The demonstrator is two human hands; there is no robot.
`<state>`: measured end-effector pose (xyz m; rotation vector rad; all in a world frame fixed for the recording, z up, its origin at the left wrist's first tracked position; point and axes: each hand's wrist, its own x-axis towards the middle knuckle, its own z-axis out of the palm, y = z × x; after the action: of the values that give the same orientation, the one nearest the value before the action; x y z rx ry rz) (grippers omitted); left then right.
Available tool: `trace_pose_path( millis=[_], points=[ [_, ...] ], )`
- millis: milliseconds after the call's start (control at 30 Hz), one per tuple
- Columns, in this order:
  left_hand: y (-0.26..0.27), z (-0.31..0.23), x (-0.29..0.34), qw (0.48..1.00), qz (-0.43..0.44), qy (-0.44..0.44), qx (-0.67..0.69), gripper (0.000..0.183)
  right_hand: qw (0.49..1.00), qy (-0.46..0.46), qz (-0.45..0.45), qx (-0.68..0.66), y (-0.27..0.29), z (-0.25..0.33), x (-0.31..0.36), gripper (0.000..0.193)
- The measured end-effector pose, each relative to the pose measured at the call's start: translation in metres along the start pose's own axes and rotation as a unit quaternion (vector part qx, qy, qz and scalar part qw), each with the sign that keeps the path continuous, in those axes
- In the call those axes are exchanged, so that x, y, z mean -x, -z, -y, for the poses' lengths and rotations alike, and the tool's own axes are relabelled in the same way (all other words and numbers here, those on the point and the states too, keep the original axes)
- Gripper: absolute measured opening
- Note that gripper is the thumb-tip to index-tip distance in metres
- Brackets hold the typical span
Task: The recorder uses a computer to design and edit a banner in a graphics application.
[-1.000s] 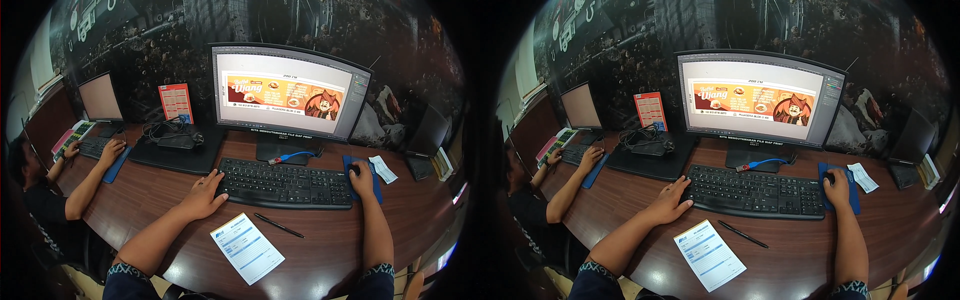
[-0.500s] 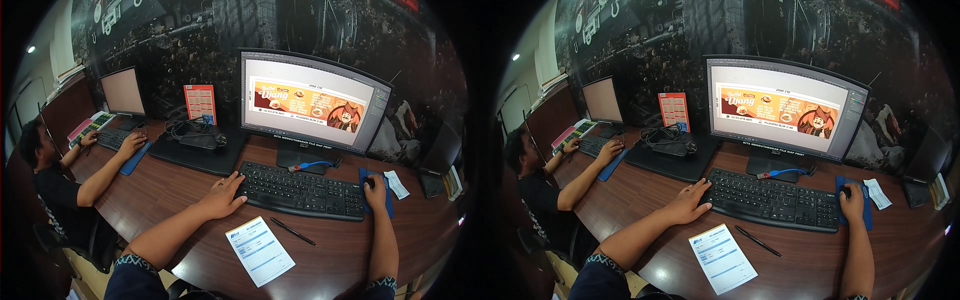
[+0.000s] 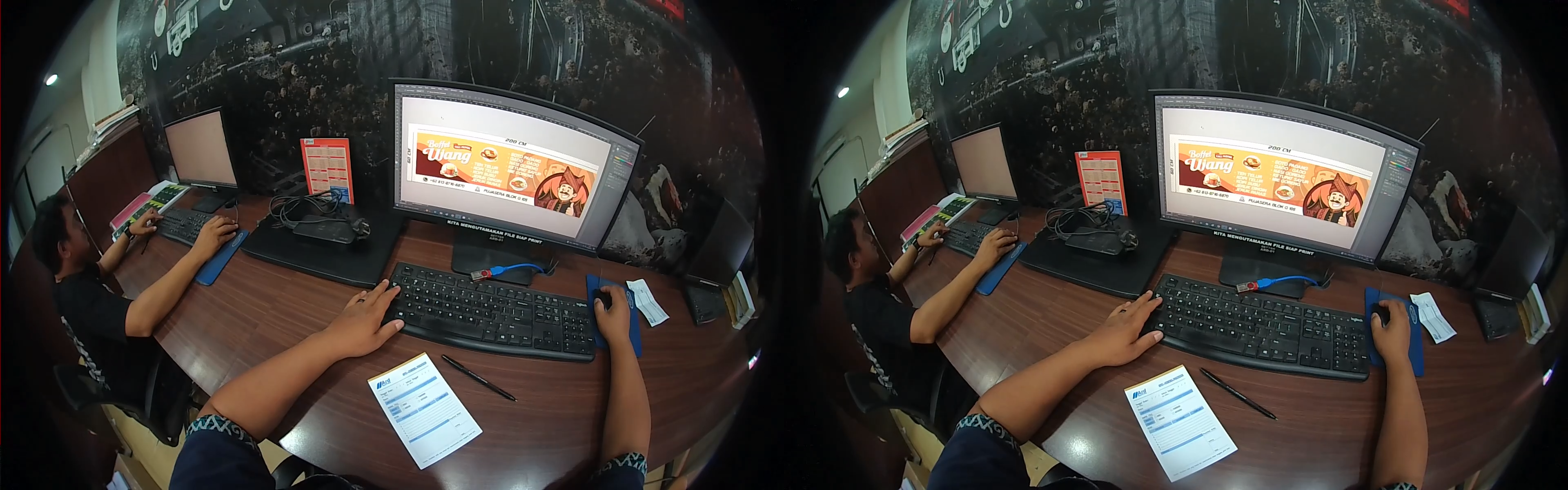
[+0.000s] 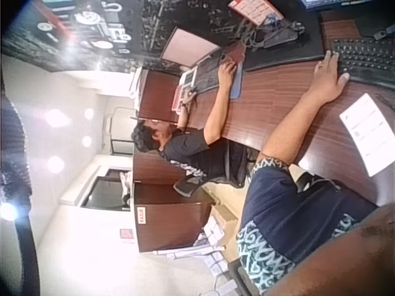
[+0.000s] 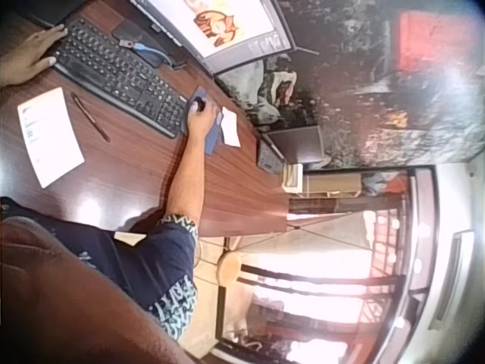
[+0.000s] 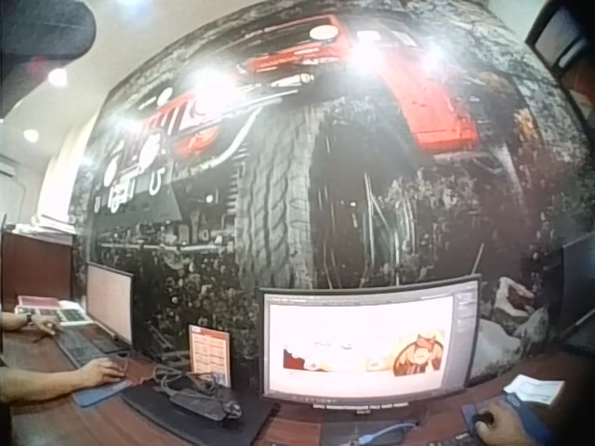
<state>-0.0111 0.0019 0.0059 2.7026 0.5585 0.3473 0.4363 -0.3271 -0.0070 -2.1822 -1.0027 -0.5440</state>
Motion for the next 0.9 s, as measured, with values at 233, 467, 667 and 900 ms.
trace_pose_path(
  millis=[233, 467, 667, 900],
  points=[
    [-0.0019, 0.0027, 0.0002, 1.0, -0.01, -0.009, -0.003, 0.071, 1.0, 0.02, 0.0, -0.005, 0.0005, 0.0017, -0.0001, 0.028],
    [-0.0007, 0.0002, 0.0002, 1.0, -0.011, -0.006, -0.008, 0.072, 1.0, 0.0, 0.012, -0.008, 0.0014, 0.0043, -0.0001, 0.028],
    [-0.0017, 0.0009, 0.0004, 1.0, -0.016, -0.009, -0.002, 0.072, 1.0, 0.015, 0.014, -0.013, 0.0019, 0.0008, -0.0009, 0.029],
    [-0.0004, 0.0002, 0.0009, 1.0, -0.013, -0.008, 0.006, 0.072, 0.999, 0.02, 0.008, -0.024, 0.0012, 0.0012, -0.0009, 0.029]
  ],
)
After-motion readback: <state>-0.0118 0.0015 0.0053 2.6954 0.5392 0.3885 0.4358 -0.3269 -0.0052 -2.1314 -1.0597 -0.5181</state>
